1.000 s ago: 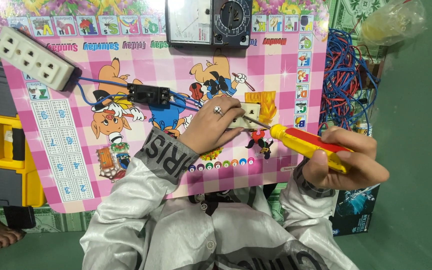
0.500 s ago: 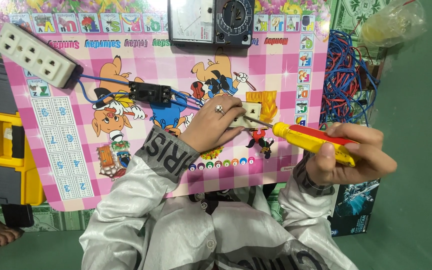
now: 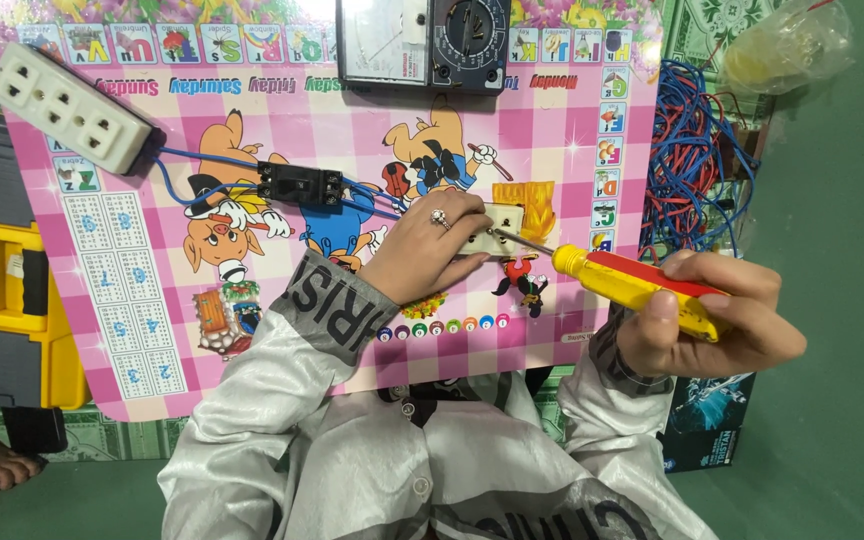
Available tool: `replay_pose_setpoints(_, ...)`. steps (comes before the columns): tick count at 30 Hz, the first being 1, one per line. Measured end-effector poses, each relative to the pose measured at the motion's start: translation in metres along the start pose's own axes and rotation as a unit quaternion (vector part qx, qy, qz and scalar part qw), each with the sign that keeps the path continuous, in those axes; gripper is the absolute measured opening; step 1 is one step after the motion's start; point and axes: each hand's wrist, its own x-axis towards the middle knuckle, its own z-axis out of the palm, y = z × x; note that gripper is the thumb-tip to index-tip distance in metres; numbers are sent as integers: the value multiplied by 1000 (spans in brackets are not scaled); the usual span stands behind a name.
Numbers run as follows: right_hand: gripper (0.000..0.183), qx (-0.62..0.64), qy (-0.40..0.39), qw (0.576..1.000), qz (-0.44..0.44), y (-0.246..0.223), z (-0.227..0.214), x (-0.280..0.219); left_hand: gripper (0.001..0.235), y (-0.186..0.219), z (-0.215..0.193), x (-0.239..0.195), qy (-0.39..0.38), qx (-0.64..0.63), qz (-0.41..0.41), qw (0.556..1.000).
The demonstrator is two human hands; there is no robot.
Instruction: The person uses a yellow and red screwdriver to tighten screws on a black electrical component and then on a white power strip. The person holds the components steady with the left hand while turning the screwdriver with the right hand.
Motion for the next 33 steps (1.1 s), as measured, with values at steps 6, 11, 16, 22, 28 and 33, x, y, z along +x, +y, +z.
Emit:
replay_pose_setpoints(6,29,22,-19,1000,-8,5,-3,-5,35,0,0,-1,-1,-1,-3,1000)
replay_pose_setpoints(11,30,-7,-17,1000,3,3,0,-7,36,1,-1,0,-2,5,-1,1000)
replay_pose_setpoints(16,33,-3,-91,995,-27,7,-17,-8,36,0,0,0,-2,6,-2,1000)
replay_pose_setpoints(22,51,-7,-285,958,-3,-5,-49,2,36,1,0,-1,-4,10,-5,1000)
replay_pose_setpoints(28,32,-26,-388,920,47,-27,-42,29,36,1,1,-1,0,7,-3,1000)
replay_pose_setpoints(33,62,-88,-385,919,-17,-24,-45,23,35,1,2,-1,3,-1,-2,1000)
